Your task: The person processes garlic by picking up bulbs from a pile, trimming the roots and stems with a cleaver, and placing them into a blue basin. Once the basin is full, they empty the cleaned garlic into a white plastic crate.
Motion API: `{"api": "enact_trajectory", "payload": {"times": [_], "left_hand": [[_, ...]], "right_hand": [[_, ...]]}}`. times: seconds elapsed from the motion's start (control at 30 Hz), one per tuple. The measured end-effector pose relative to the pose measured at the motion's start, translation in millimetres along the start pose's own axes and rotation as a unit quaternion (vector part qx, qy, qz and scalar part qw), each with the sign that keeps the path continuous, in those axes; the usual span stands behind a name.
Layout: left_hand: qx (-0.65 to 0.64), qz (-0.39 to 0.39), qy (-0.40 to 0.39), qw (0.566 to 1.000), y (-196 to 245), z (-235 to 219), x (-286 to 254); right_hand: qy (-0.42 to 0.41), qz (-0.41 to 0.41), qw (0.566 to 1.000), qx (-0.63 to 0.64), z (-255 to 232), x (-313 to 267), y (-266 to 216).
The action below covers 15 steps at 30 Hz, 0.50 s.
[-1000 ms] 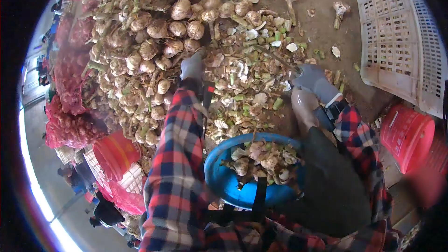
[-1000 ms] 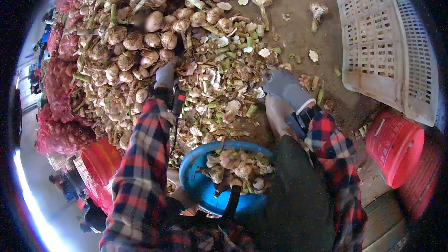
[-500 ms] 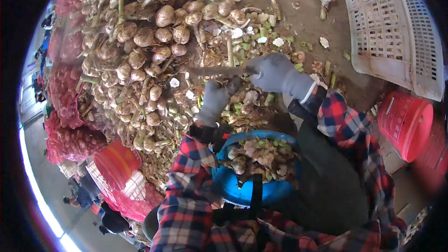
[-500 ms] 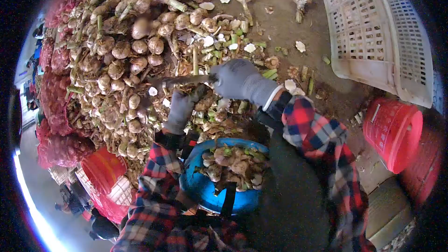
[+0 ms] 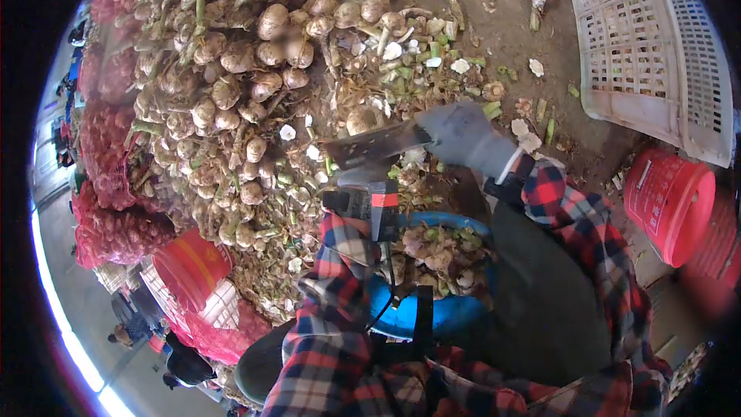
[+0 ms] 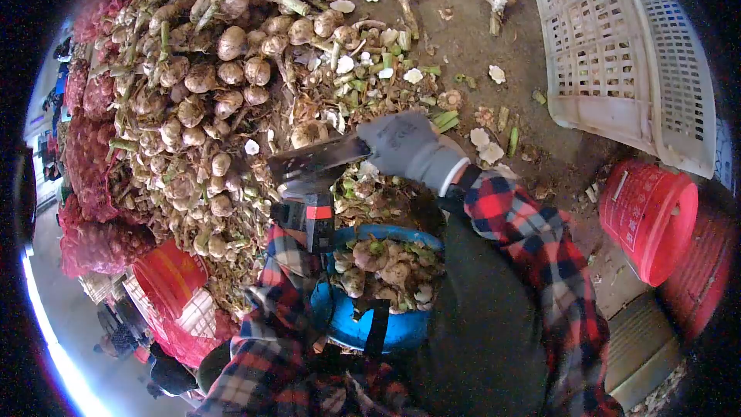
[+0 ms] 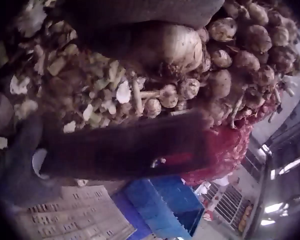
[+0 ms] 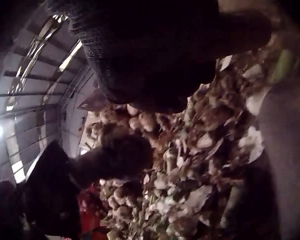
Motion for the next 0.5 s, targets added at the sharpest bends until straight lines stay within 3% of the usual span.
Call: {"api": "enact_trajectory", "payload": {"times": [0.07,0.13,0.2,0.3,0.37,0.4,0.47,0.5], "left_hand": [[-0.032,-0.027,-0.021,0.999,30.2,-35.5,10.7],[-0.027,-0.024,-0.032,0.999,42.9,-46.5,16.0],[-0.028,-0.024,-0.038,0.999,53.2,-56.6,20.5],[-0.036,-0.031,-0.041,0.998,64.7,-71.5,26.1],[-0.153,-0.083,-0.037,0.984,60.6,-78.0,25.3],[-0.152,-0.082,-0.035,0.984,65.3,-81.1,25.1],[-0.252,-0.171,-0.012,0.952,68.1,-93.0,24.3],[-0.235,-0.188,-0.07,0.951,70.7,-96.5,24.8]], "right_hand": [[-0.034,-0.011,0.999,-0.002,-5.8,4.5,-14.2],[-0.038,-0.002,0.999,-0.004,-7.6,6.2,-16.3],[-0.101,0.026,0.995,-0.002,-6.9,5.4,-15.0],[-0.062,0.024,0.998,0.011,7.1,7.3,-2.1],[-0.053,0.026,0.998,0.007,11.5,7.7,6.3],[-0.043,0.027,0.999,0.005,12.4,7.9,10.6],[-0.028,0.021,0.999,0.013,7.8,6.8,10.9],[-0.016,0.017,1.0,0.021,5.8,6.2,10.3]]}}
Point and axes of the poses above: each hand's wrist, its own x-axis towards the middle knuckle, its own z-axis out of the palm, y = z × x, the point moved 6 cm from there along x, towards the middle knuckle, and after that the axes turned 4 degrees about -y, right-handed, at the moved point
